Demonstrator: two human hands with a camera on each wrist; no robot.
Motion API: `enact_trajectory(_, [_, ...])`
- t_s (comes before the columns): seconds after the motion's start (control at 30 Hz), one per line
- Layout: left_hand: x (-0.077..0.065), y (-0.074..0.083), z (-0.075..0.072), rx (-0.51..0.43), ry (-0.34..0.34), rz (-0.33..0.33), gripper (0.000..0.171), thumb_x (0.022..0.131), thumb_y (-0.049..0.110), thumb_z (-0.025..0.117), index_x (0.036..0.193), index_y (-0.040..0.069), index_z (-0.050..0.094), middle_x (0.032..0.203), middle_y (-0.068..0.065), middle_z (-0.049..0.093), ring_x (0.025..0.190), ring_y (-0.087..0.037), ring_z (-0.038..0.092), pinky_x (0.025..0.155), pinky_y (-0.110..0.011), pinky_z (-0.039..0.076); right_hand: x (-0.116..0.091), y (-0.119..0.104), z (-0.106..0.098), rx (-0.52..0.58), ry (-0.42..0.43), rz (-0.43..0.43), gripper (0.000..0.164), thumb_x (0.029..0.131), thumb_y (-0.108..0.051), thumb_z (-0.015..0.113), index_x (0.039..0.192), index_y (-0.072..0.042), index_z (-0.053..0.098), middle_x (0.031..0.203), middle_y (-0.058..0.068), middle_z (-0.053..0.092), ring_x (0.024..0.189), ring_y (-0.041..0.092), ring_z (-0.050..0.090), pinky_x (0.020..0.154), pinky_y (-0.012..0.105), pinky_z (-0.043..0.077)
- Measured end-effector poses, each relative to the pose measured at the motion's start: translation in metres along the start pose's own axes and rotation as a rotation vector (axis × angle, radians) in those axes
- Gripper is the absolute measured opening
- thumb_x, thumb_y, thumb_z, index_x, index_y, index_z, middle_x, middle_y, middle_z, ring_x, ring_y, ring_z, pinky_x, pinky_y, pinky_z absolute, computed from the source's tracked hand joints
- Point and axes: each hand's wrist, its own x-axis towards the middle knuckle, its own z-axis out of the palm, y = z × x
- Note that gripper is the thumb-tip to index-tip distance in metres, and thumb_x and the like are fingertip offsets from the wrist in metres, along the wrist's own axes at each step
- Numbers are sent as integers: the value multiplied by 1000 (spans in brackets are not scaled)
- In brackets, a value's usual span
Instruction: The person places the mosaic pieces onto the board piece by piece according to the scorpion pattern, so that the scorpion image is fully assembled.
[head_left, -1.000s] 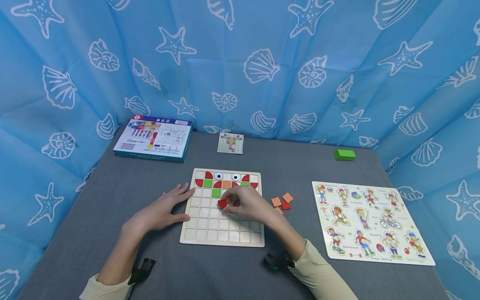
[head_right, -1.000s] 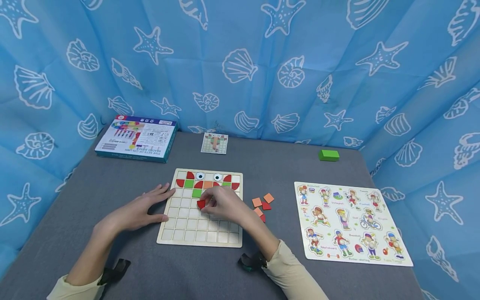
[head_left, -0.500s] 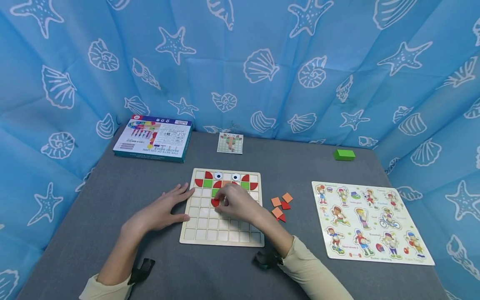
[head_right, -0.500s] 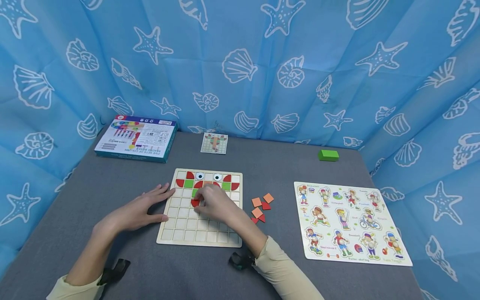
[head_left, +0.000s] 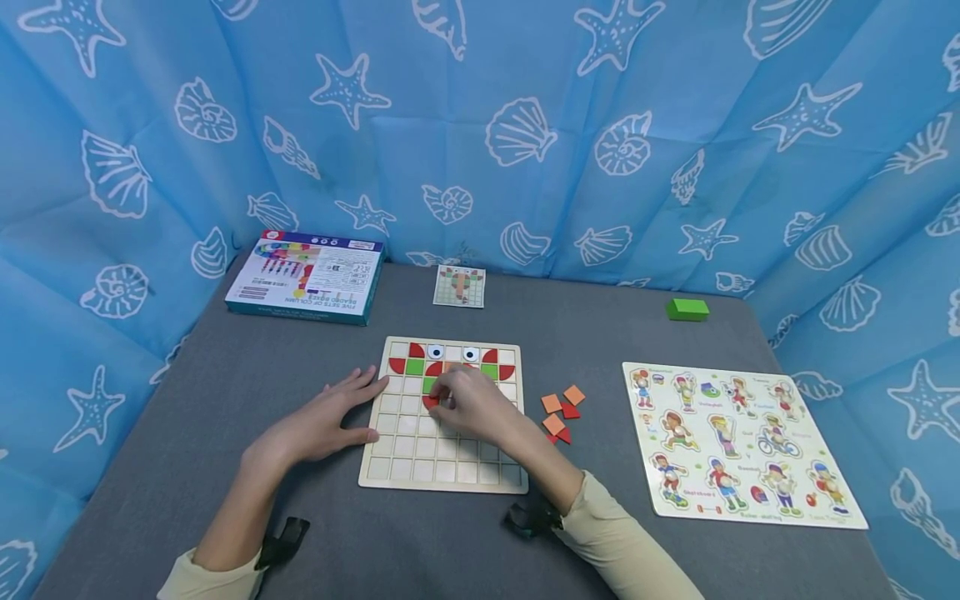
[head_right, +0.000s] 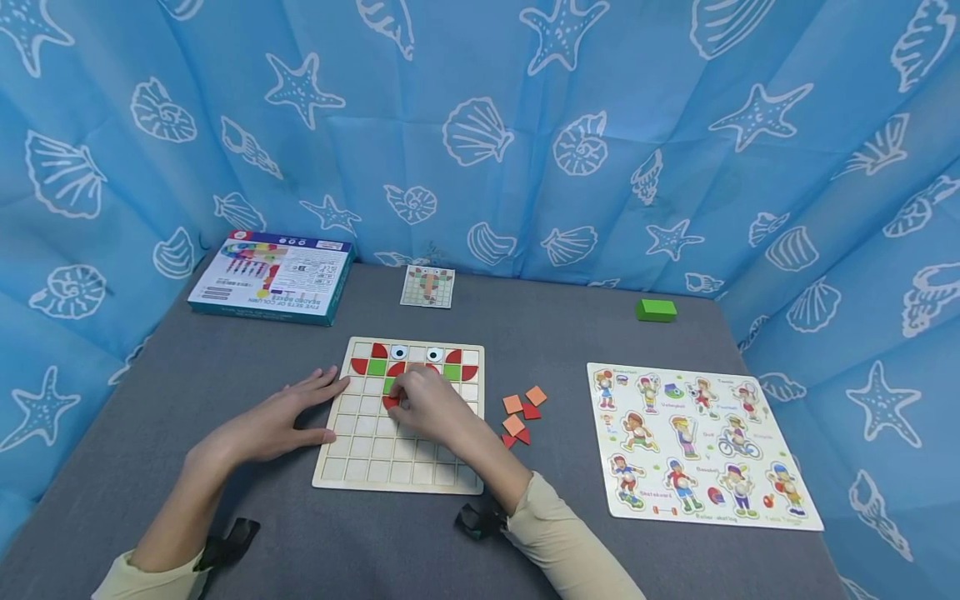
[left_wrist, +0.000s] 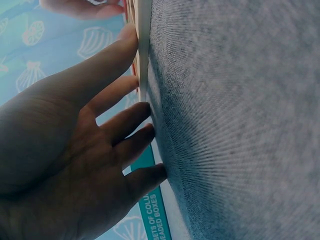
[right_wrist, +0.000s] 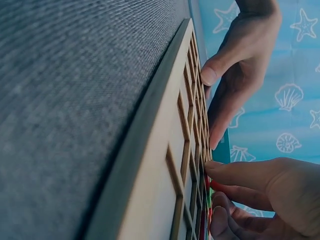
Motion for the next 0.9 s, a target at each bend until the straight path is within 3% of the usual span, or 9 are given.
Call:
enact_trajectory(0.47, [0, 0, 1, -10, 11, 2, 87, 99, 34, 80, 170, 12, 35, 179, -25, 24, 168, -52, 15, 129, -80, 15, -32, 28, -28, 188, 2, 51, 15, 94, -11, 84, 108, -4, 80, 93, 4, 77, 74, 7, 63, 69, 19, 53])
enact_trajectory(0.9, [-1, 2, 1, 1, 13, -2, 87, 100, 34, 80, 170, 12, 35, 179, -25, 25, 168, -52, 16, 130, -80, 16, -75, 61, -63, 172, 59, 144, 18, 96, -8, 81, 113, -2, 79, 102, 9, 79, 82, 9, 67, 71, 21, 57])
